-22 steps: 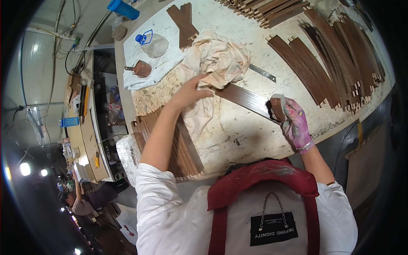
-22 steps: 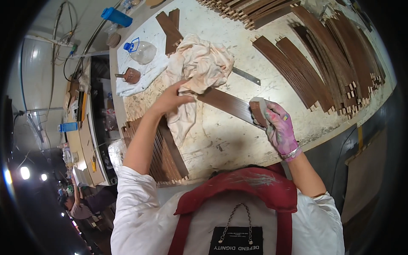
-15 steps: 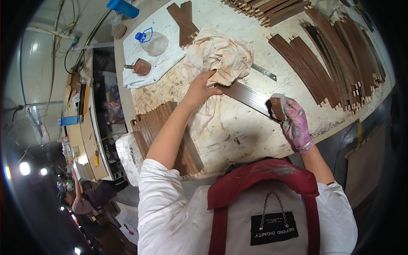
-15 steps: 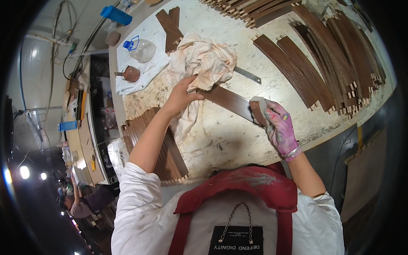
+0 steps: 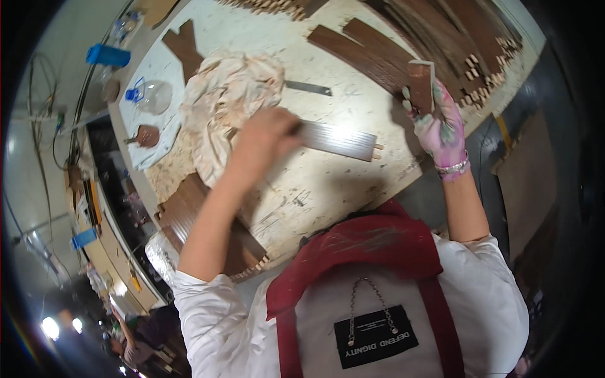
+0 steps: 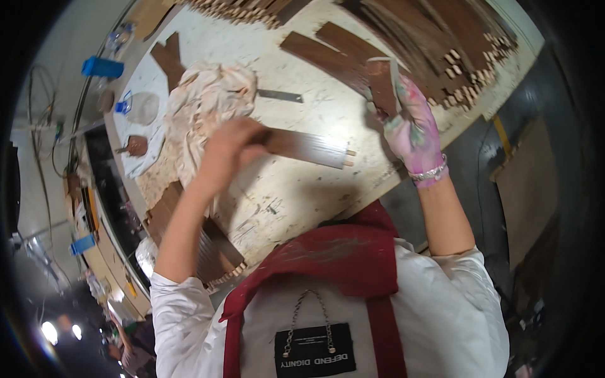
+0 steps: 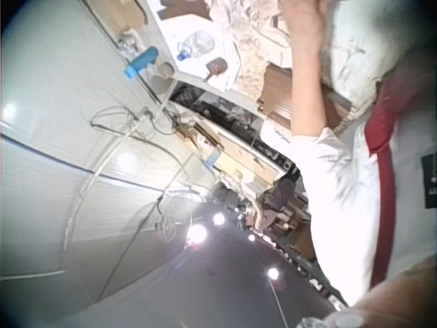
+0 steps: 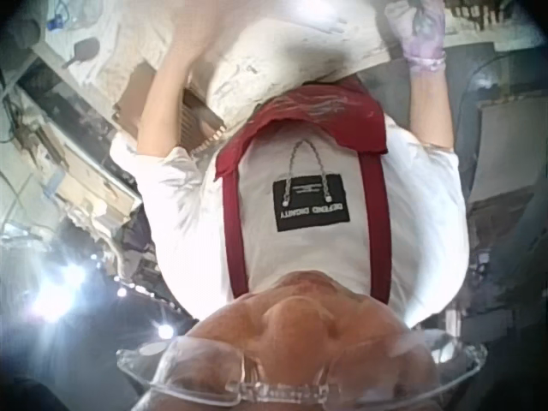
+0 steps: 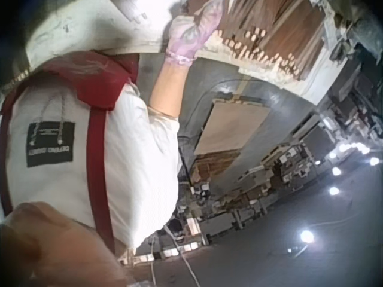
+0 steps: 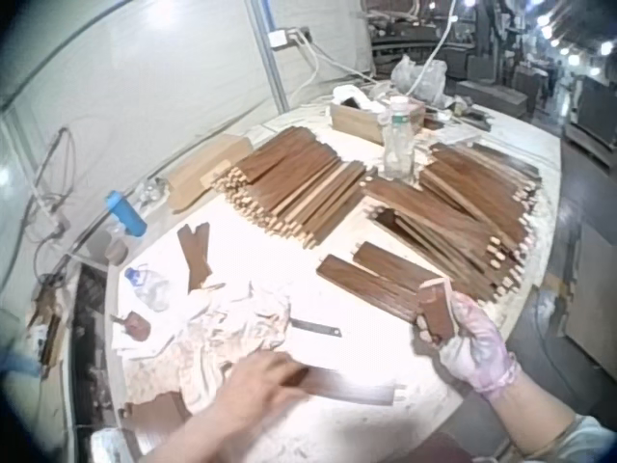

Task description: The person applies a liquid substance to wooden pieces using a small brush, wipes the pieces with a cloth, and uses a scraper to clean the ends of the wooden components.

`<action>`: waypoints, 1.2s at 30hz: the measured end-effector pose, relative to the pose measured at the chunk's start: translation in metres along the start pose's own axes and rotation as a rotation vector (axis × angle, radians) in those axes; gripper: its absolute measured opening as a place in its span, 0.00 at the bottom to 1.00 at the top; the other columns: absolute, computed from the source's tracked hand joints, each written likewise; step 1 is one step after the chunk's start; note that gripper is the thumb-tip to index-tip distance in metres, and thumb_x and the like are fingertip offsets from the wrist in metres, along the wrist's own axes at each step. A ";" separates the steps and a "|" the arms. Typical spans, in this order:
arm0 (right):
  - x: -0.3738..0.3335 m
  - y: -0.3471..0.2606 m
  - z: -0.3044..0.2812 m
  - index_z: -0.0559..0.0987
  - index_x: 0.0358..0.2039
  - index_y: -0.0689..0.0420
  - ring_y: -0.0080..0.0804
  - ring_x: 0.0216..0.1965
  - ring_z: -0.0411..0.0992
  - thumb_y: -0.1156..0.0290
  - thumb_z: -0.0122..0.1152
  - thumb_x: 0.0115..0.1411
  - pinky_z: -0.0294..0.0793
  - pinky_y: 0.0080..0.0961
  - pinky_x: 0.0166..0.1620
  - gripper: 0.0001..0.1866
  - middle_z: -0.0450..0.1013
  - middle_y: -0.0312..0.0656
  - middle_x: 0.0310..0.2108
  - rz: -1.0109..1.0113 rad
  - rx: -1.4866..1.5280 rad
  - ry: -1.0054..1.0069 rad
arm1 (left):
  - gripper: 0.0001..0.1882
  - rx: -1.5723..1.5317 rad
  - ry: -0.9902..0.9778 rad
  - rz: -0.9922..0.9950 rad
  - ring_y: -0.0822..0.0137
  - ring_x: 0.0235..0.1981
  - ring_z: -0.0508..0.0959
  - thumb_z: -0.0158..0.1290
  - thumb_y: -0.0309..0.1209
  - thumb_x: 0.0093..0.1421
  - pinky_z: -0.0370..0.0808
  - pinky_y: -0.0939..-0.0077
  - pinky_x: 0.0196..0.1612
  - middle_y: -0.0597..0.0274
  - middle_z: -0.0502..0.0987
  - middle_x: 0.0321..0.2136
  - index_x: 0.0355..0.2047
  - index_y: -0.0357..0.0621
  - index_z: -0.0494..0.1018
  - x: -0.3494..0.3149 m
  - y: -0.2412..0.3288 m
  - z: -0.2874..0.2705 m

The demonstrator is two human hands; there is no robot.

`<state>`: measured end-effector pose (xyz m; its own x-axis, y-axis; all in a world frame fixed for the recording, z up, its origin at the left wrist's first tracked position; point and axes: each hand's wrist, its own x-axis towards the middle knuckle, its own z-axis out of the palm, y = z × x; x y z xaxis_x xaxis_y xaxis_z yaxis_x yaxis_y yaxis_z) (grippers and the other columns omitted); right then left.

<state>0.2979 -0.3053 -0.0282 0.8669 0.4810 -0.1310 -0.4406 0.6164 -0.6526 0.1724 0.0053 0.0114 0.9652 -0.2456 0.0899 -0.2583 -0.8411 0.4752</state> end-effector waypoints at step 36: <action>-0.044 0.019 -0.024 0.75 0.44 0.63 0.37 0.45 0.71 0.68 0.61 0.54 0.68 0.27 0.50 0.19 0.73 0.46 0.42 -0.231 -1.212 -0.038 | 0.35 0.170 0.050 -0.226 0.55 0.46 0.68 0.62 0.44 0.46 0.66 0.61 0.46 0.54 0.66 0.47 0.55 0.49 0.65 0.024 0.066 0.080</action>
<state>0.2574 -0.3299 -0.0526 0.8795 0.4678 0.0875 0.2399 -0.2770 -0.9304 0.1758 -0.0947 -0.0256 0.9988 -0.0218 0.0438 -0.0352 -0.9417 0.3345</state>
